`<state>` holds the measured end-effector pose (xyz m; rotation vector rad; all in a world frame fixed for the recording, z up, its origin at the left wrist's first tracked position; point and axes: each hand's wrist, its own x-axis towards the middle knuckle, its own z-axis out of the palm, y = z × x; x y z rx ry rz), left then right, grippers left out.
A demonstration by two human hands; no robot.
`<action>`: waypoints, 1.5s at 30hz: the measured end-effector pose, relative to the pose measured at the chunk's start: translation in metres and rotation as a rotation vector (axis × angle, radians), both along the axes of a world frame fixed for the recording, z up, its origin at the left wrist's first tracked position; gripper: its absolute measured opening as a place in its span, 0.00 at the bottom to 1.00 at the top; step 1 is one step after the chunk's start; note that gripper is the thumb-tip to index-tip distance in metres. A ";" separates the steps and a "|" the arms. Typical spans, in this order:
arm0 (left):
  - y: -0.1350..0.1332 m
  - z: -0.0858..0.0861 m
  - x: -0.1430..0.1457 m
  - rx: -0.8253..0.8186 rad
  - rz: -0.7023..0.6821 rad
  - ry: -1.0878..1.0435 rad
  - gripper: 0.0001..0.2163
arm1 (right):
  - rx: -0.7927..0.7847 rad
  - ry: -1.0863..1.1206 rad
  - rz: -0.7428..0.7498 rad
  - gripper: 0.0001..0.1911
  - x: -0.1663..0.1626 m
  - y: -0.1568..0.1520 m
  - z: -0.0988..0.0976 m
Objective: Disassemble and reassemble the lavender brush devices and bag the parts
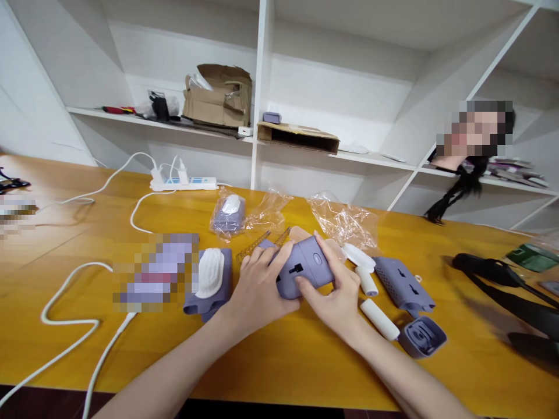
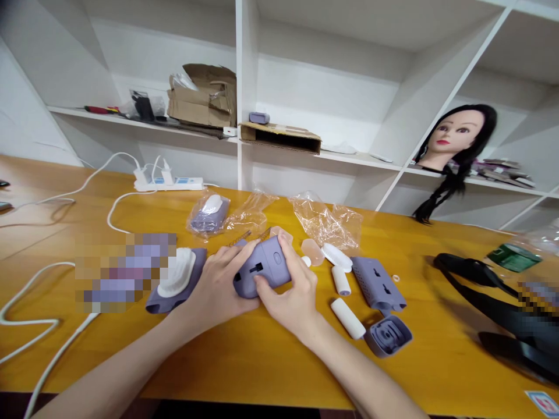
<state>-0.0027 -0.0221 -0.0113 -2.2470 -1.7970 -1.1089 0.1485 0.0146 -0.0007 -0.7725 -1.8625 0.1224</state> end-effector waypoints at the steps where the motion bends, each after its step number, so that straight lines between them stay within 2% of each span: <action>1: 0.000 0.000 0.000 0.001 -0.002 -0.005 0.36 | -0.015 0.011 -0.004 0.35 -0.001 0.000 0.000; 5: 0.001 0.007 -0.004 -0.057 -0.012 -0.048 0.37 | -0.179 -0.009 0.072 0.37 0.003 0.002 0.005; 8: -0.002 0.022 -0.011 -0.166 -0.066 -0.175 0.39 | -0.398 -0.101 0.293 0.37 0.015 0.006 0.024; 11: -0.005 0.037 -0.020 -0.313 -0.230 -0.442 0.38 | -0.513 -0.185 0.471 0.35 0.030 0.010 0.046; 12: -0.006 0.040 -0.023 -0.405 -0.322 -0.587 0.35 | -0.498 -0.208 0.479 0.36 0.033 0.011 0.051; 15: -0.004 0.040 -0.028 -0.761 -0.572 -1.053 0.28 | -0.324 -0.246 0.299 0.37 0.035 0.015 0.053; 17: -0.001 0.033 -0.027 -0.949 -0.614 -1.269 0.28 | -0.272 -0.238 0.190 0.39 0.030 0.016 0.046; 19: 0.002 0.026 -0.025 -1.021 -0.557 -1.373 0.29 | -0.311 -0.201 0.173 0.44 0.026 0.016 0.039; 21: 0.004 0.020 -0.021 -1.008 -0.503 -1.386 0.30 | -0.344 -0.162 0.206 0.46 0.023 0.014 0.035; 24: 0.003 0.017 -0.016 -0.860 -0.543 -1.286 0.31 | -0.341 -0.178 0.279 0.44 0.024 0.009 0.037; 27: -0.002 0.020 -0.014 -0.622 -0.596 -1.070 0.29 | -0.309 -0.254 0.263 0.43 0.028 0.002 0.045; 29: -0.004 0.022 -0.014 -0.506 -0.574 -0.886 0.30 | -0.274 -0.327 0.215 0.41 0.030 -0.002 0.049; 32: -0.005 0.024 -0.015 -0.443 -0.519 -0.721 0.33 | -0.250 -0.393 0.204 0.40 0.031 -0.003 0.048; 36: -0.004 0.024 -0.017 -0.422 -0.595 -0.738 0.34 | -0.331 -0.292 0.253 0.41 0.028 0.000 0.038; 39: -0.004 0.021 -0.016 -0.314 -0.561 -0.782 0.30 | -0.386 -0.137 0.329 0.34 0.019 -0.002 0.026; 41: -0.004 0.018 -0.012 -0.278 -0.519 -0.841 0.28 | -0.348 -0.037 0.354 0.34 0.010 -0.006 0.018; 45: -0.006 0.013 -0.003 -0.236 -0.441 -0.832 0.29 | -0.190 0.021 0.240 0.42 -0.002 -0.012 0.000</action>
